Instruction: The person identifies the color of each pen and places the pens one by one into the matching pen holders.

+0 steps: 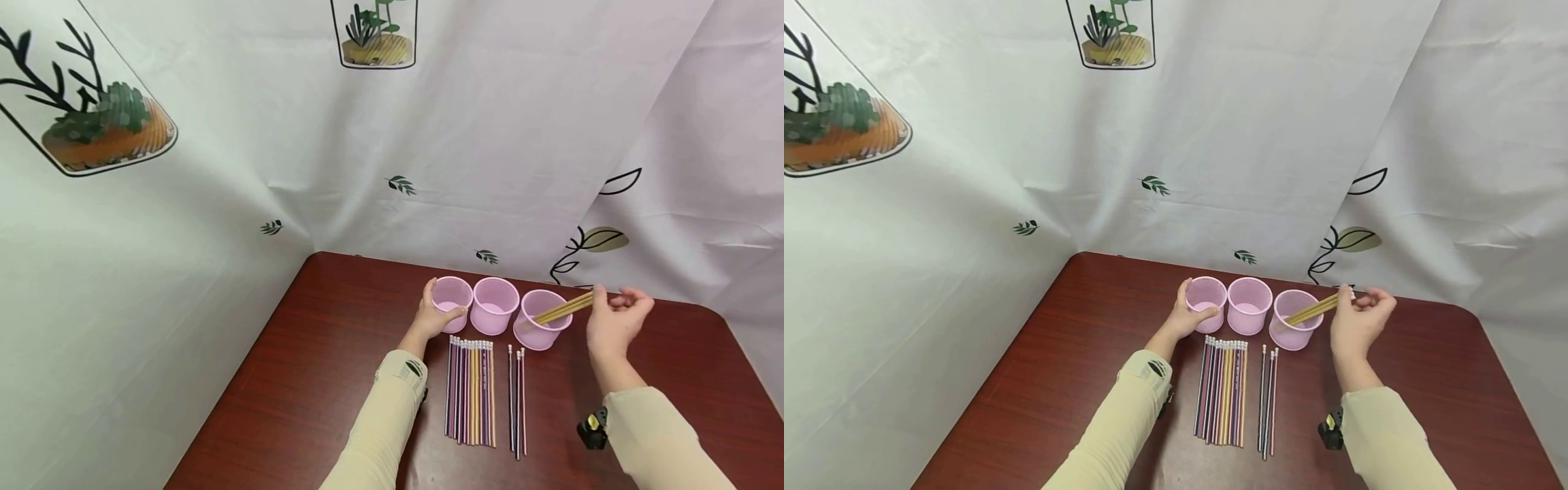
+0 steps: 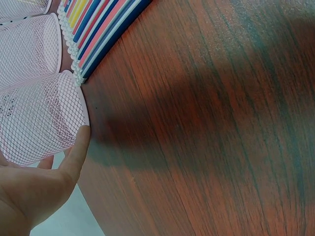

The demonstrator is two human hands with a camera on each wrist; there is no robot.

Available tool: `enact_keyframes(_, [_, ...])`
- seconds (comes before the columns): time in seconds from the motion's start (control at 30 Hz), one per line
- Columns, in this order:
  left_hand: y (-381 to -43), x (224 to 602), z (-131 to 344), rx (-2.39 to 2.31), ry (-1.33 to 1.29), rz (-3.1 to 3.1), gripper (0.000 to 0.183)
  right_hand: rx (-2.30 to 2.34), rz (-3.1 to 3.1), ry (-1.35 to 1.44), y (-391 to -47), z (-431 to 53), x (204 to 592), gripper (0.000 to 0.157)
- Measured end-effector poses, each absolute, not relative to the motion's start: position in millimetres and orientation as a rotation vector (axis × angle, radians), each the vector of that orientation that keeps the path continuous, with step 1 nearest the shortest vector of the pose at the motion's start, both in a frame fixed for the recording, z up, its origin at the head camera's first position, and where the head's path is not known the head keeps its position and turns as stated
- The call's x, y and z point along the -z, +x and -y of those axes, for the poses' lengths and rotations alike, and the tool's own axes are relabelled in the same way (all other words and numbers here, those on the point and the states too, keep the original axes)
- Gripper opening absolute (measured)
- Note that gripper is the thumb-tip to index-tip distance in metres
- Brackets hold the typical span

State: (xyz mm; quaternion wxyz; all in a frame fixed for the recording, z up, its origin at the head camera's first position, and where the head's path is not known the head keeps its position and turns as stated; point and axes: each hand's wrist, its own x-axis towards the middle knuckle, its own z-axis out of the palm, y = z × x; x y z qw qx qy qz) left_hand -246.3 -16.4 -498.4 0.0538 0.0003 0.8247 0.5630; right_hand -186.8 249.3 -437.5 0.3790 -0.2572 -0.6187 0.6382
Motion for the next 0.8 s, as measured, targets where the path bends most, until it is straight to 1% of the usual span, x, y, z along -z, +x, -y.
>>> enact_keyframes(0.17, [-247,499,18,-1.703,0.005,-2.518,0.096,-1.576,1.795,-0.289,-183,-223,433,0.009])
enact_keyframes(0.23, [-248,500,18,-1.701,0.011,-2.520,0.096,-1.614,1.982,-0.170,-179,-213,438,0.009])
enact_keyframes(0.4, [-249,502,17,-1.697,0.013,-2.528,0.096,-1.611,2.506,-0.006,-171,-195,461,0.014])
enact_keyframes(0.63, [-246,498,17,-1.717,0.000,-2.500,0.096,-1.330,2.850,-0.029,-164,-188,497,0.014])
enact_keyframes(0.8, [-245,495,17,-1.709,-0.007,-2.504,0.095,-1.257,2.938,-0.117,-161,-179,509,0.020])
